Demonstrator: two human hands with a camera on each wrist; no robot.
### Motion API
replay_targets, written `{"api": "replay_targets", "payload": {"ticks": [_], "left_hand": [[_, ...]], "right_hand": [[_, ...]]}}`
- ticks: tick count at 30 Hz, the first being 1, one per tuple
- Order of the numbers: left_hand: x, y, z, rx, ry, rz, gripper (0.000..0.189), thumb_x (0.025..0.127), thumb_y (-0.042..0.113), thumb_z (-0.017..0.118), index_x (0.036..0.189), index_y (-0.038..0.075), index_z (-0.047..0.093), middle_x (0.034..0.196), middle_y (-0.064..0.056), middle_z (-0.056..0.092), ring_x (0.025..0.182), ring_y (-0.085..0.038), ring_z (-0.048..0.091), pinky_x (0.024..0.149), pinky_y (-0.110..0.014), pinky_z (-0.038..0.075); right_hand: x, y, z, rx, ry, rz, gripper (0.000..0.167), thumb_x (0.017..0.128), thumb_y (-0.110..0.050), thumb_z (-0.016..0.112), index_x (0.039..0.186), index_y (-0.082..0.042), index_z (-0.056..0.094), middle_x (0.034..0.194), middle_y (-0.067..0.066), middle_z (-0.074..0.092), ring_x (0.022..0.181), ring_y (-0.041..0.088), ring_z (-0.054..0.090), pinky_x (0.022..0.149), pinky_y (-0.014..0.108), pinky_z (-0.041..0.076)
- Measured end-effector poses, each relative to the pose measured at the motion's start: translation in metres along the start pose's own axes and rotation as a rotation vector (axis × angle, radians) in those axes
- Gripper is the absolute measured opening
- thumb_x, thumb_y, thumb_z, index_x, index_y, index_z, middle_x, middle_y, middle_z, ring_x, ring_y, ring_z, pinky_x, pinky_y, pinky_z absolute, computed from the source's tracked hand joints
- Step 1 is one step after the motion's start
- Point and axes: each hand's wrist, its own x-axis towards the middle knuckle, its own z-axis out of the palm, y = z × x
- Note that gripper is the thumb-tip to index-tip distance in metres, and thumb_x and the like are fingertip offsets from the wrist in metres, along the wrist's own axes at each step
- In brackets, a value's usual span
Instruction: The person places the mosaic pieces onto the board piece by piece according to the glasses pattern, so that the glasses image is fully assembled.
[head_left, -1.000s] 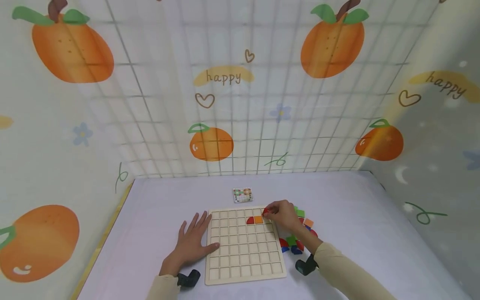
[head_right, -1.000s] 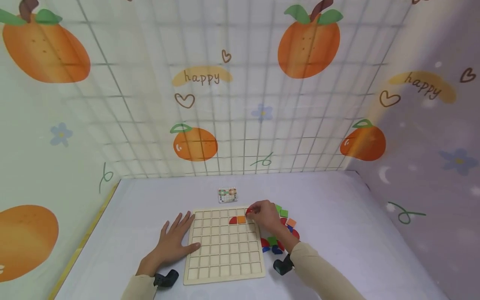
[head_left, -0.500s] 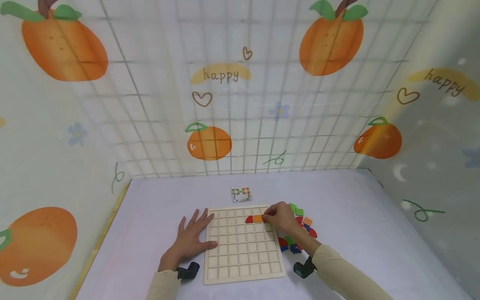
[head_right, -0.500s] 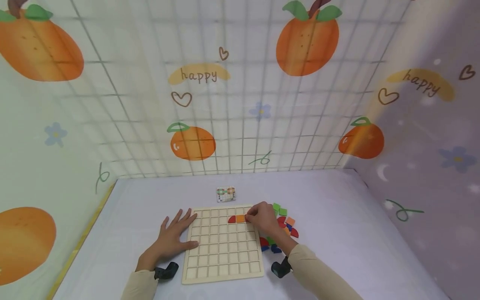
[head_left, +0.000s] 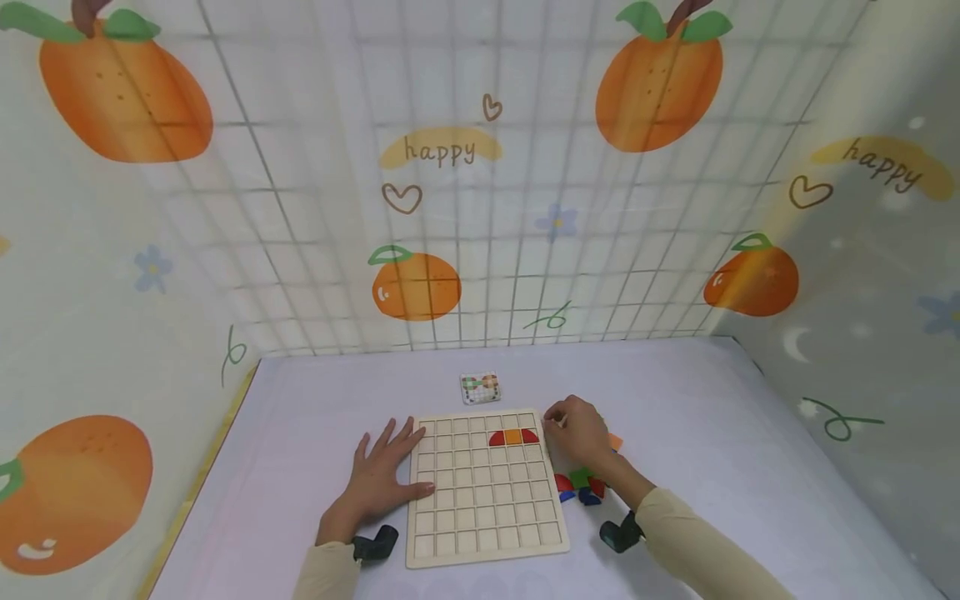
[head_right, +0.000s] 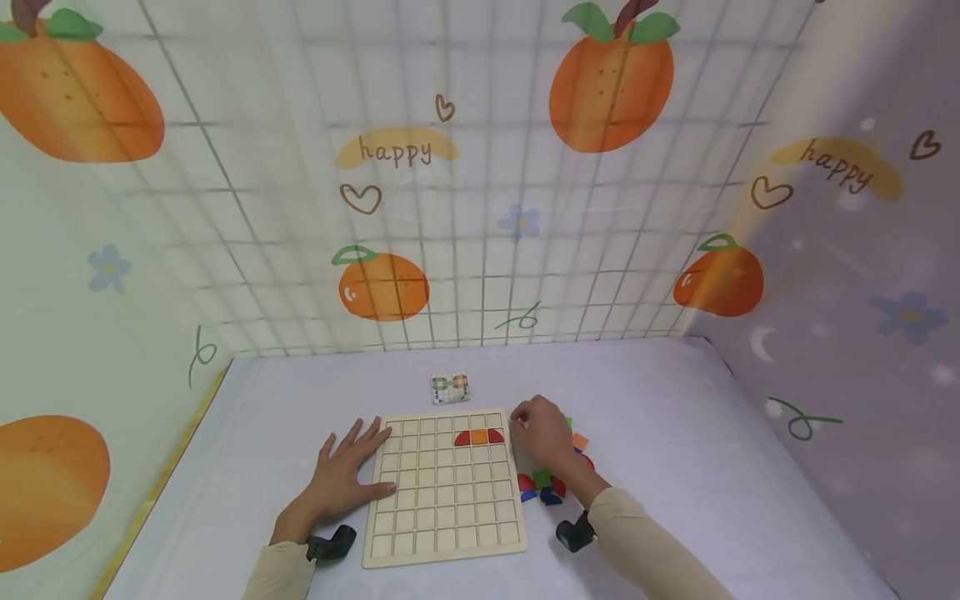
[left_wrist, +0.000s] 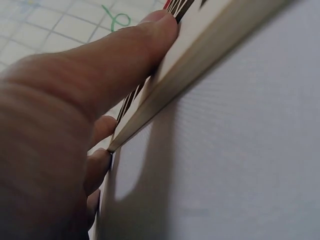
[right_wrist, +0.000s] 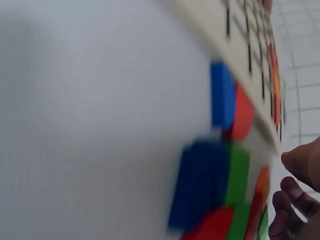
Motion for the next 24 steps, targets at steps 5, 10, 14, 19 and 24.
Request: {"api": "replay_targets", "payload": {"ticks": [5, 10, 14, 19, 24], "left_hand": [[0.000, 0.000, 0.002, 0.009, -0.003, -0.005, 0.100, 0.071, 0.072, 0.070, 0.152, 0.022, 0.039, 0.160, -0.002, 0.025, 0.149, -0.031, 0.011, 0.114, -0.060, -0.003], [0.000, 0.000, 0.002, 0.006, 0.008, -0.003, 0.099, 0.071, 0.071, 0.071, 0.152, 0.022, 0.040, 0.160, -0.002, 0.026, 0.148, -0.031, 0.011, 0.115, -0.060, -0.003], [0.001, 0.001, 0.002, 0.001, 0.002, -0.004, 0.099, 0.071, 0.071, 0.071, 0.152, 0.022, 0.040, 0.160, -0.002, 0.025, 0.149, -0.030, 0.011, 0.114, -0.059, -0.004], [0.002, 0.001, 0.003, 0.003, -0.011, -0.001, 0.100, 0.072, 0.072, 0.070, 0.153, 0.023, 0.039, 0.160, -0.002, 0.024, 0.149, -0.030, 0.010, 0.114, -0.060, -0.004], [0.002, -0.001, 0.001, 0.004, -0.004, -0.006, 0.100, 0.071, 0.072, 0.070, 0.153, 0.023, 0.039, 0.160, -0.001, 0.024, 0.149, -0.031, 0.010, 0.114, -0.060, -0.004]], "right_hand": [[-0.002, 0.010, -0.009, -0.166, -0.005, -0.010, 0.008, 0.080, -0.014, 0.078, 0.088, -0.012, 0.077, 0.088, 0.001, 0.062, 0.077, 0.018, 0.056, 0.058, 0.028, 0.052], [-0.005, 0.022, -0.016, -0.223, -0.015, -0.026, 0.012, 0.080, -0.018, 0.080, 0.090, -0.013, 0.078, 0.091, 0.002, 0.063, 0.082, 0.019, 0.055, 0.063, 0.030, 0.054], [-0.012, 0.031, -0.022, -0.240, -0.051, -0.144, 0.014, 0.078, -0.027, 0.084, 0.086, -0.016, 0.079, 0.087, -0.003, 0.064, 0.079, 0.016, 0.051, 0.064, 0.029, 0.048], [-0.021, 0.034, -0.030, -0.268, -0.102, -0.310, 0.017, 0.074, -0.024, 0.087, 0.088, -0.017, 0.081, 0.091, -0.005, 0.068, 0.083, 0.016, 0.051, 0.069, 0.032, 0.044], [-0.016, 0.028, -0.032, -0.317, -0.155, -0.390, 0.016, 0.080, -0.018, 0.083, 0.096, -0.016, 0.080, 0.100, -0.003, 0.072, 0.091, 0.017, 0.054, 0.075, 0.032, 0.045]]}}
